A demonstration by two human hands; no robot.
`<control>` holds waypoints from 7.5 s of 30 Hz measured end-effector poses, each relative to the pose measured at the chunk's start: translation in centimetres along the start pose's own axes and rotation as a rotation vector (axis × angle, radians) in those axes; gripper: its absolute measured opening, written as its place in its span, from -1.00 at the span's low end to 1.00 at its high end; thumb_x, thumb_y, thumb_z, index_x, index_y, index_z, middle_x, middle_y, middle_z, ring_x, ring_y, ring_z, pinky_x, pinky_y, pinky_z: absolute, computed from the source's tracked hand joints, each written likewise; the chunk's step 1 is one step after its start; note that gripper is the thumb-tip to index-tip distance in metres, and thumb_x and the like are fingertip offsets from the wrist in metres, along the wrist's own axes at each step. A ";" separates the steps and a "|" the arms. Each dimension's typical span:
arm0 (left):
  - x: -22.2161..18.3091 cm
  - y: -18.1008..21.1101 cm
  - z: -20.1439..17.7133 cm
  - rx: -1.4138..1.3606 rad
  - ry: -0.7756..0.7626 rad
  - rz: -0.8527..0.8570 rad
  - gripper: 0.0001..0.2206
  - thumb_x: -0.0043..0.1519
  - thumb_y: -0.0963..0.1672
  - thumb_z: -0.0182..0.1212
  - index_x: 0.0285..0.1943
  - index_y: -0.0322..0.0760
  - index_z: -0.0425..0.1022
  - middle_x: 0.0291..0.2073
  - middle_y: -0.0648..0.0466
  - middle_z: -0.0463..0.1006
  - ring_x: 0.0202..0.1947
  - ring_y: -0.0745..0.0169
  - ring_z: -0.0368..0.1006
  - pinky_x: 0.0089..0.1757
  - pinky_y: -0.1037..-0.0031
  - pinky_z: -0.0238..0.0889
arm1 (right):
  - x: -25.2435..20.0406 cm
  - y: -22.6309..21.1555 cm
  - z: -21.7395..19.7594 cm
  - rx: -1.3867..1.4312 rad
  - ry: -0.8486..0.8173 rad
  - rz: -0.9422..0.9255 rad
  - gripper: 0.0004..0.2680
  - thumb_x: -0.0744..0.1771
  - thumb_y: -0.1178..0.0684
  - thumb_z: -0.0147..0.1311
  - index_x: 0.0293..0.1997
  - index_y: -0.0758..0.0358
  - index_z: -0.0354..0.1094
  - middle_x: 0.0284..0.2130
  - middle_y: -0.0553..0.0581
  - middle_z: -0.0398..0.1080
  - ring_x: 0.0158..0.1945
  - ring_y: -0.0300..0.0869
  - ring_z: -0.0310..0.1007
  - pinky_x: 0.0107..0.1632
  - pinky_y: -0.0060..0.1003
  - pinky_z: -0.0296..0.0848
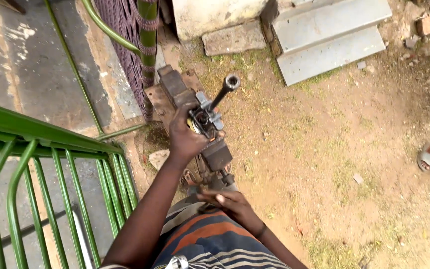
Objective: The person clamps a small metal motorcycle component in a bench vise and uses wrenches to loosen, tighten, and reposition bolts on it, turning the part as they work on different fasteners.
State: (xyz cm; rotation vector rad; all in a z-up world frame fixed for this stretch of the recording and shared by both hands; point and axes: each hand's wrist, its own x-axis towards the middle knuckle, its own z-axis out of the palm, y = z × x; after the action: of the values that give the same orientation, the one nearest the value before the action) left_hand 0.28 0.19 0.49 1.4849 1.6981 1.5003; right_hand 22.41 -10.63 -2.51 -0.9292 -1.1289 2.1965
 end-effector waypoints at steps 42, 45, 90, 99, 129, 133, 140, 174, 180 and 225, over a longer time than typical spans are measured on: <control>-0.2 1.6 1.5 -0.006 -0.008 -0.220 -0.41 -0.08 -0.25 0.45 0.18 -0.23 0.39 -0.02 0.08 0.56 0.05 0.20 0.53 0.06 0.38 0.40 | -0.3 -2.6 -0.7 -0.277 -0.353 -0.040 -0.49 0.47 -0.32 -0.25 0.23 0.42 0.40 0.20 0.25 0.45 0.29 0.00 0.40 0.36 -0.12 0.31; -0.2 0.6 2.4 0.096 0.086 -0.131 -0.36 -0.14 -0.22 0.63 0.14 -0.31 0.38 -0.06 0.00 0.54 0.01 0.13 0.52 0.08 0.37 0.38 | 3.9 1.7 -1.7 -0.382 -0.463 0.157 -0.54 0.46 -0.28 -0.25 0.40 0.29 0.22 0.23 0.20 0.37 0.15 -0.10 0.24 0.23 -0.25 0.21; -1.7 -0.2 1.6 0.033 0.081 -0.088 -0.38 -0.10 -0.19 0.61 0.14 -0.38 0.37 -0.08 0.03 0.55 -0.09 0.23 0.53 0.01 0.43 0.43 | 5.4 18.2 -17.2 0.878 0.335 0.126 -0.61 0.30 0.02 -0.14 0.27 0.29 0.28 0.10 0.13 0.46 0.14 -0.08 0.41 0.20 -0.02 0.30; -1.8 -0.9 1.0 0.002 0.055 -0.101 -0.45 -0.04 -0.22 0.54 0.14 -0.38 0.40 -0.06 0.02 0.55 -0.06 0.24 0.54 0.03 0.42 0.44 | -1.6 2.1 -4.1 0.180 -0.092 -0.289 -0.50 0.44 -0.31 -0.33 0.22 0.37 0.38 0.25 0.26 0.37 0.38 0.01 0.27 0.43 -0.02 0.14; -1.5 -5.1 0.1 0.285 -0.219 0.045 0.04 -0.26 -0.08 0.66 0.35 -0.74 0.08 0.27 -0.48 0.17 0.34 -0.59 -0.01 0.27 -0.16 -0.06 | 5.9 17.3 -4.9 1.283 0.675 0.037 -0.54 0.34 0.10 -0.34 0.39 0.64 -0.07 0.24 0.71 0.20 0.20 0.30 0.37 0.18 0.08 0.47; -0.2 -2.9 -0.5 0.171 -0.297 -0.057 -0.25 -0.20 -0.11 0.57 0.16 -0.47 0.27 0.11 -0.24 0.31 0.27 -0.28 0.23 0.32 0.01 0.12 | 5.7 18.5 -11.2 1.455 0.773 -0.340 -0.41 0.41 -0.27 -0.23 0.41 0.61 -0.09 0.16 0.56 0.30 0.18 0.23 0.39 0.28 0.05 0.33; 0.2 -0.9 -1.2 0.244 -0.110 0.291 -0.09 -0.38 -0.06 0.68 0.11 -0.64 0.22 0.05 -0.44 0.24 0.14 -0.51 0.14 0.09 -0.08 0.07 | 1.9 5.1 -1.9 0.605 0.829 -0.711 -0.50 0.49 -0.39 -0.35 0.13 0.40 0.18 0.05 0.33 0.34 0.25 0.11 0.40 0.39 0.02 0.37; 4.3 -4.2 -6.5 -0.228 -0.609 -0.031 0.07 -0.15 0.11 0.58 0.44 -0.40 -0.04 0.27 -0.26 0.23 0.35 -0.25 0.23 0.28 0.09 0.13 | 12.9 -10.7 5.7 -0.295 0.589 -0.745 -0.76 0.40 0.02 0.18 0.05 0.43 0.38 -0.11 0.18 0.53 0.03 -0.11 0.56 0.17 -0.14 0.56; 5.2 -4.1 -6.8 -0.015 -0.731 -0.100 0.10 -0.24 0.14 0.64 0.48 -0.18 0.07 0.40 -0.20 0.22 0.41 -0.25 0.15 0.29 0.04 0.04 | 13.8 -13.0 5.5 -0.575 0.490 -0.530 -0.79 0.34 0.11 0.23 -0.01 0.46 0.45 -0.18 0.16 0.54 -0.10 -0.18 0.56 0.00 -0.28 0.54; 6.8 -2.7 -1.6 -0.268 -0.780 0.099 -0.40 -0.15 -0.14 0.63 0.09 -0.40 0.48 -0.26 0.00 0.62 -0.25 0.27 0.60 -0.14 0.42 0.50 | 4.9 2.6 -8.3 0.830 1.012 -0.464 -0.45 0.39 -0.48 -0.34 -0.14 0.32 0.37 -0.16 0.24 0.43 0.01 0.00 0.40 0.12 -0.02 0.36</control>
State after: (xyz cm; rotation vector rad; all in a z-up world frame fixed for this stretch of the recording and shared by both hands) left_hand -4.52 5.93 0.74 1.7049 0.9374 0.9353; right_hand 25.21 -4.51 -9.84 -1.0172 0.0736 1.2666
